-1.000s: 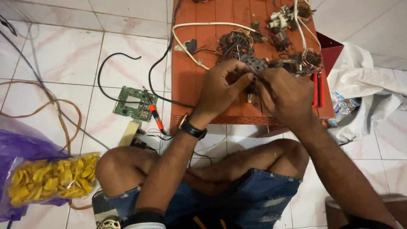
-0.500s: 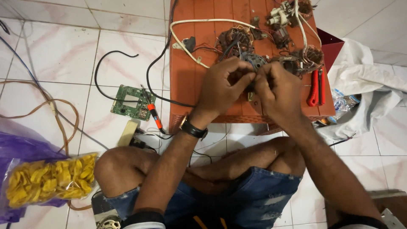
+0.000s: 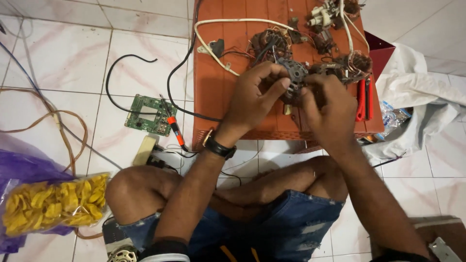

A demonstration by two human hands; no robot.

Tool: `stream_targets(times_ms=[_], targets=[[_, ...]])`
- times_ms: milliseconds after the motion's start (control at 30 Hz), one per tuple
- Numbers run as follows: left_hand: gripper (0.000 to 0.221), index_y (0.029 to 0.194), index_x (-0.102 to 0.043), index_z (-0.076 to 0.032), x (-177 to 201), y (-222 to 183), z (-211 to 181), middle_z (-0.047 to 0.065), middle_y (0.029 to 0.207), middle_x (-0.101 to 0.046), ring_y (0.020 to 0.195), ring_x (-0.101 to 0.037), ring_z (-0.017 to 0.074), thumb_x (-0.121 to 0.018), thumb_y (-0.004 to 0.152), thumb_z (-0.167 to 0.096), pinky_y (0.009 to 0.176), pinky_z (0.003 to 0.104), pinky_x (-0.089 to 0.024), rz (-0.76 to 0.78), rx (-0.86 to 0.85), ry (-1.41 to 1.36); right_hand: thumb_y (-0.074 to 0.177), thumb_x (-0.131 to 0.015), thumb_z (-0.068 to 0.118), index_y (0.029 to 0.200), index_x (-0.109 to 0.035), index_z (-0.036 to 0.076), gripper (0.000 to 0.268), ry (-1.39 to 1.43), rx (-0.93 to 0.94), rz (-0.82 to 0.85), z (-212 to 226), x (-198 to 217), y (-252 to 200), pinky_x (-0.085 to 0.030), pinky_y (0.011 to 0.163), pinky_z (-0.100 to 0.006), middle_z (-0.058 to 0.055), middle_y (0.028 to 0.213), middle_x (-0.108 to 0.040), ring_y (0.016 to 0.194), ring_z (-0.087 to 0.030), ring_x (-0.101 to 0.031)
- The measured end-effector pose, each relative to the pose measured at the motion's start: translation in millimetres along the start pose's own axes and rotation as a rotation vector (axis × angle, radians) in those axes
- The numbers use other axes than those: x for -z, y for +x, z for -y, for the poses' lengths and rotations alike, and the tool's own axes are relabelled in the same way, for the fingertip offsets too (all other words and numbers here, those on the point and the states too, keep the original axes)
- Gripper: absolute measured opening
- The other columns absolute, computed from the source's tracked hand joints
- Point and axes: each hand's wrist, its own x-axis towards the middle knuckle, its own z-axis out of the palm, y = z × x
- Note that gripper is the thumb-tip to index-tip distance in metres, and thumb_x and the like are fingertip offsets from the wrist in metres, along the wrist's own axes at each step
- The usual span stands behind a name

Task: The person sits on the floor at a low table with disassembled electric motor parts and works on a motor stator by hand, threading and pressing wire ends into the stator slots and adjusting the windings. They handle the motor housing and copper coil components one at a time while other motor parts and a circuit board sit on the table.

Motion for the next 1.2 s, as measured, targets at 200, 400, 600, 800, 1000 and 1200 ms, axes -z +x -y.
stream_targets(times_ms=[200,400,600,800,1000,1200], targets=[[0.013,0.100,-0.073,-0.011,2,2,-9,0.003,0.078,-0.065,0.080,-0.064,0.0102,-0.068,0.097,-0.023,0.073,0.028,-0.053,0.041,0.057,-0.033,0.104,-0.078,0.024,0.114,-0.079,0.012,0.016,-0.343,0.322,-0.130,-14,-7,4,-0.053,0.066,-0.028,0.000,0.090,-0.065,0.072,-0.019,-0.066],[0.012,0.099,-0.073,-0.010,2,0,-13,0.001,0.074,-0.064,0.075,-0.063,0.0093,-0.069,0.096,-0.021,0.069,0.027,-0.051,0.050,0.096,-0.028,0.103,-0.080,0.013,0.099,-0.077,0.010,0.006,-0.246,0.349,-0.117,-10,-4,14,-0.053,0.056,-0.037,-0.004,0.079,-0.062,0.062,-0.028,-0.064],[0.009,0.101,-0.071,-0.010,4,3,-10,0.010,0.082,-0.067,0.083,-0.071,0.0317,-0.067,0.097,-0.017,0.074,0.038,-0.055,0.050,-0.057,0.154,0.105,-0.056,0.010,0.091,-0.054,0.007,0.014,0.999,-0.717,-0.013,13,-23,13,-0.046,0.034,-0.032,-0.007,0.063,-0.053,0.036,-0.013,-0.049],[0.012,0.105,-0.068,-0.012,2,2,-7,0.011,0.086,-0.064,0.086,-0.069,0.0379,-0.064,0.100,-0.022,0.076,0.044,-0.056,0.029,-0.156,0.283,0.106,-0.051,0.026,0.096,-0.053,0.011,0.018,1.369,-0.976,0.190,-15,-24,6,-0.046,0.027,-0.033,0.001,0.063,-0.048,0.032,-0.007,-0.046],[0.011,0.103,-0.071,-0.014,0,-1,1,0.005,0.084,-0.065,0.084,-0.071,0.0263,-0.065,0.099,-0.022,0.073,0.037,-0.056,-0.002,-0.065,0.105,0.113,-0.056,0.008,0.118,-0.057,-0.010,0.019,0.379,-0.170,-0.102,-4,-16,-4,-0.053,0.056,-0.040,-0.023,0.089,-0.063,0.062,-0.031,-0.069],[0.009,0.096,-0.072,-0.012,-3,0,-4,0.004,0.076,-0.062,0.078,-0.069,0.0186,-0.068,0.097,-0.020,0.065,0.032,-0.053,-0.011,-0.008,0.039,0.107,-0.070,0.005,0.117,-0.073,-0.004,0.014,0.047,0.178,-0.113,2,-11,12,-0.056,0.065,-0.046,-0.019,0.097,-0.068,0.079,-0.043,-0.068]])
